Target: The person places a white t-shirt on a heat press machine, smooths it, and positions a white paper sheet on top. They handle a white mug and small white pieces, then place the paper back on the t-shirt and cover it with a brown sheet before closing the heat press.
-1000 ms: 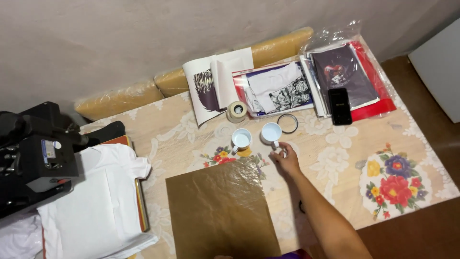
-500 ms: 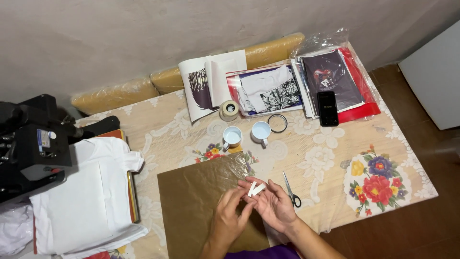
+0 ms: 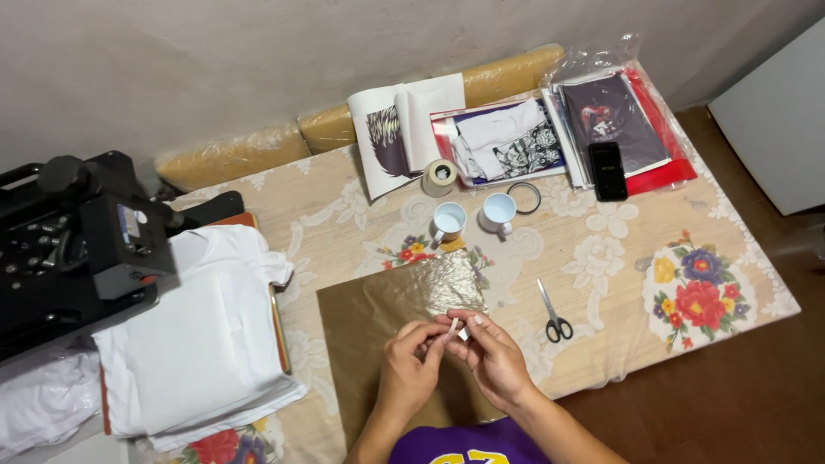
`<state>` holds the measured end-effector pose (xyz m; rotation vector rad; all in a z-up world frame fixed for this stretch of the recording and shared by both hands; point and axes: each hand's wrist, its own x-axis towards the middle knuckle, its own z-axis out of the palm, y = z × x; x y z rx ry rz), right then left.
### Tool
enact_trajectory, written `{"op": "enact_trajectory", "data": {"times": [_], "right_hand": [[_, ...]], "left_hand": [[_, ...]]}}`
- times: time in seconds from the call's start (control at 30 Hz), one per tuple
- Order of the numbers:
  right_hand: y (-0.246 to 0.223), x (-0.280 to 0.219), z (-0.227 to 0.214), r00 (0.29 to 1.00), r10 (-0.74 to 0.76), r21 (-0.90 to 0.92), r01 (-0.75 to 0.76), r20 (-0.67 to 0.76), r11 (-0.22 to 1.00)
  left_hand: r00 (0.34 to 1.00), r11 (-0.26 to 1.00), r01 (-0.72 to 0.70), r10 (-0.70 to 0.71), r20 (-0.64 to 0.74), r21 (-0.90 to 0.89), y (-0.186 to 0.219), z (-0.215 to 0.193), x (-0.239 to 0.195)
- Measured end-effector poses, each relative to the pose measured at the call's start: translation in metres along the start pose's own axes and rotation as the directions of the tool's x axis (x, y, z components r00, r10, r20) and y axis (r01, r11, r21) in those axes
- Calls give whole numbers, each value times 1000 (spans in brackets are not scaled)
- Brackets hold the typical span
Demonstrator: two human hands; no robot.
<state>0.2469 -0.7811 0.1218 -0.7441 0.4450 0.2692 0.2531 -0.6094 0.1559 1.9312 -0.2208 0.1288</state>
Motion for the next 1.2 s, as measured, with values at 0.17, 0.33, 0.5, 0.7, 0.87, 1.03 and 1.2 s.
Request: {"op": "enact_trajectory", "data": {"times": [0.17, 0.33, 0.5, 0.7, 0.87, 1.03, 1.2], "right_hand": [[40, -11, 0, 989, -140, -196, 145, 37, 970], [58, -26, 21, 989, -135, -123, 142, 65, 982], [58, -48, 52, 974, -217, -110, 222, 59, 969], [50, -61, 62, 920, -367, -214, 390, 138, 896], [38, -70, 74, 891, -447, -455, 431, 77, 779], [39, -64, 73, 879, -475, -402, 449, 36, 798], [36, -60, 71, 881, -471, -411, 449, 53, 793]], "left_hand": [[860, 708, 509, -445, 250, -490, -17, -31, -17], [888, 701, 447, -273, 371, -556, -8, -63, -29], [919, 762, 349, -164, 359, -546, 11, -91, -34], [963, 759, 214, -60, 261, -615, 16, -86, -40], [979, 758, 155, -34, 199, -634, 36, -82, -36], [995, 846, 79, -34, 94, -528, 45, -73, -33], [999, 858, 40, -17, 50, -512, 43, -65, -31]]}}
